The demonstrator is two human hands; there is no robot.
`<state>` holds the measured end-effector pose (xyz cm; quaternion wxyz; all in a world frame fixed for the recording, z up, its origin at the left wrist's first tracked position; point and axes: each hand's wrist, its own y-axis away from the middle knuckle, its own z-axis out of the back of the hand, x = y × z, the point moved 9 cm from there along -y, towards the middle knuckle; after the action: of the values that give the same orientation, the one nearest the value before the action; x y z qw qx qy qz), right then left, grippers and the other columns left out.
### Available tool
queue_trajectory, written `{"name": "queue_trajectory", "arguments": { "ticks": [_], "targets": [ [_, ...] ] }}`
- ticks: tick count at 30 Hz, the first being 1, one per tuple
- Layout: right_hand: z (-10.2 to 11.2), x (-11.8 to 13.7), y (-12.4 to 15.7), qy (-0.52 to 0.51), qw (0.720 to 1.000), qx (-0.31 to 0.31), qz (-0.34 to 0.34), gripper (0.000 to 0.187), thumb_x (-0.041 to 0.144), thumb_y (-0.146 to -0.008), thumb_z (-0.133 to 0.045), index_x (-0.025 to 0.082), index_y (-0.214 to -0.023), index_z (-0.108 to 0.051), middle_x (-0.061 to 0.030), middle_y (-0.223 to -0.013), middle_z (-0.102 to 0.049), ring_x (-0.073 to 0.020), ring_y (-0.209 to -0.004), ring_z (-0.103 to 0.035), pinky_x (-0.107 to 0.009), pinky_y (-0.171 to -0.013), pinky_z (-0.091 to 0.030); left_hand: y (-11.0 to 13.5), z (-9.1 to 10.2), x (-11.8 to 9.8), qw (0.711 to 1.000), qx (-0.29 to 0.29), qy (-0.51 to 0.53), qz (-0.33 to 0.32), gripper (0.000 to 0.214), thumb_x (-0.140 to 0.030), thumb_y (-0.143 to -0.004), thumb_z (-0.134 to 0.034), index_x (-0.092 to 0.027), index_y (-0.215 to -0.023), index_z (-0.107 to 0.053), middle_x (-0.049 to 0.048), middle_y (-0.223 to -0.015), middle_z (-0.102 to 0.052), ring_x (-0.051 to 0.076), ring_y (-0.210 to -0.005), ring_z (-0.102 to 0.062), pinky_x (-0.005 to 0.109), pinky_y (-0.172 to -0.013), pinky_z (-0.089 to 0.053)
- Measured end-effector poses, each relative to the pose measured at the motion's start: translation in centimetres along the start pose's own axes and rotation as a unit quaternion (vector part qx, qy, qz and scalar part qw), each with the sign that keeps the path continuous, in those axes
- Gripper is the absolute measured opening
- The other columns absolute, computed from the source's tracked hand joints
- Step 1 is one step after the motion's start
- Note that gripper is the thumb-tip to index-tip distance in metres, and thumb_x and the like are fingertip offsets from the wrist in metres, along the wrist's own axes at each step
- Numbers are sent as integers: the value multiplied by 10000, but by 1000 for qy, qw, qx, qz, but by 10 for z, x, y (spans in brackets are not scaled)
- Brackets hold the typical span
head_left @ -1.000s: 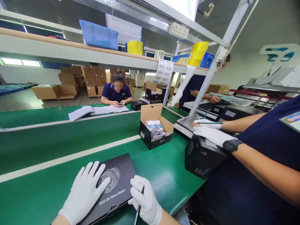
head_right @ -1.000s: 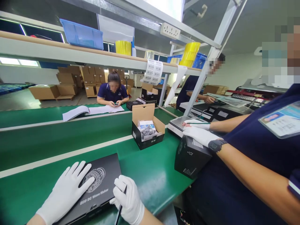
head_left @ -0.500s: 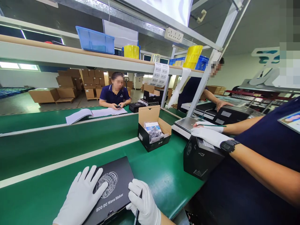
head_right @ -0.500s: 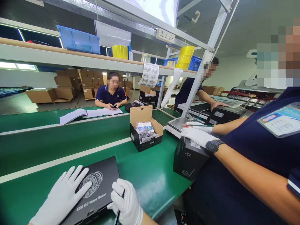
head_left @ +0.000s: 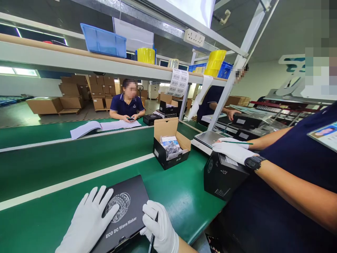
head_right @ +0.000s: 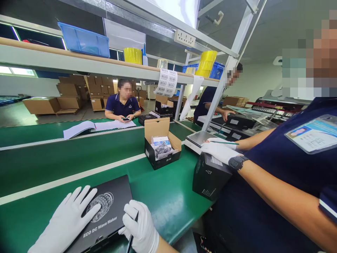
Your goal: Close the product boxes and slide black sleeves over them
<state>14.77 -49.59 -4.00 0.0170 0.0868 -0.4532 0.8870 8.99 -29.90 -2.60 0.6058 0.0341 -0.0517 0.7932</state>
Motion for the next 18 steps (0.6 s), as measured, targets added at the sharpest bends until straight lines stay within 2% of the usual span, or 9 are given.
{"name": "queue_trajectory", "arguments": {
  "ticks": [4, 8, 11, 15, 18],
  "targets": [
    [4, 1, -2, -1, 1000, -9, -1, 591, 204, -881, -576, 247, -1405, -305, -130, -1202, -610, -266, -1119, -566, -493, -931, -503, -1, -2, -1, 1000, 9, -8, 5, 428, -299, -876, -441, -256, -1264, -615, 93, -1450, -454, 401, -1367, -334, 616, -1102, -259],
    [2, 1, 1, 1, 1000, -8, -2, 569, 208, -878, -589, 224, -1385, -331, -134, -1204, -606, -264, -1146, -551, -491, -955, -487, 1, -11, -2, 999, 15, -31, -26, 500, -149, -813, -482, -358, -1249, -610, 45, -1480, -417, 408, -1380, -301, 637, -1101, -229],
    [1, -1, 2, -7, 1000, -7, -9, 559, 211, -882, -580, 233, -1382, -331, -132, -1209, -602, -268, -1146, -548, -501, -952, -485, 2, -13, 1, 999, -5, -15, -35, 522, -140, -806, -475, -383, -1250, -601, 32, -1468, -439, 402, -1373, -325, 638, -1091, -249],
    [1, -3, 2, -8, 1000, -6, -10, 550, 202, -867, -587, 248, -1363, -355, -123, -1193, -612, -273, -1105, -569, -515, -941, -491, 0, -12, 4, 998, -45, 30, -35, 438, -243, -838, -450, -364, -1220, -626, 32, -1434, -487, 379, -1348, -382, 625, -1087, -272],
    [1, -8, 2, -49, 997, -11, -51, 420, 256, -853, -613, 277, -1249, -474, -82, -1137, -643, -263, -1049, -601, -502, -928, -509, -4, -9, 13, 995, -78, 64, 16, 476, -443, -873, -400, -268, -1272, -593, 86, -1395, -524, 346, -1319, -427, 581, -1083, -314]
  ]
}}
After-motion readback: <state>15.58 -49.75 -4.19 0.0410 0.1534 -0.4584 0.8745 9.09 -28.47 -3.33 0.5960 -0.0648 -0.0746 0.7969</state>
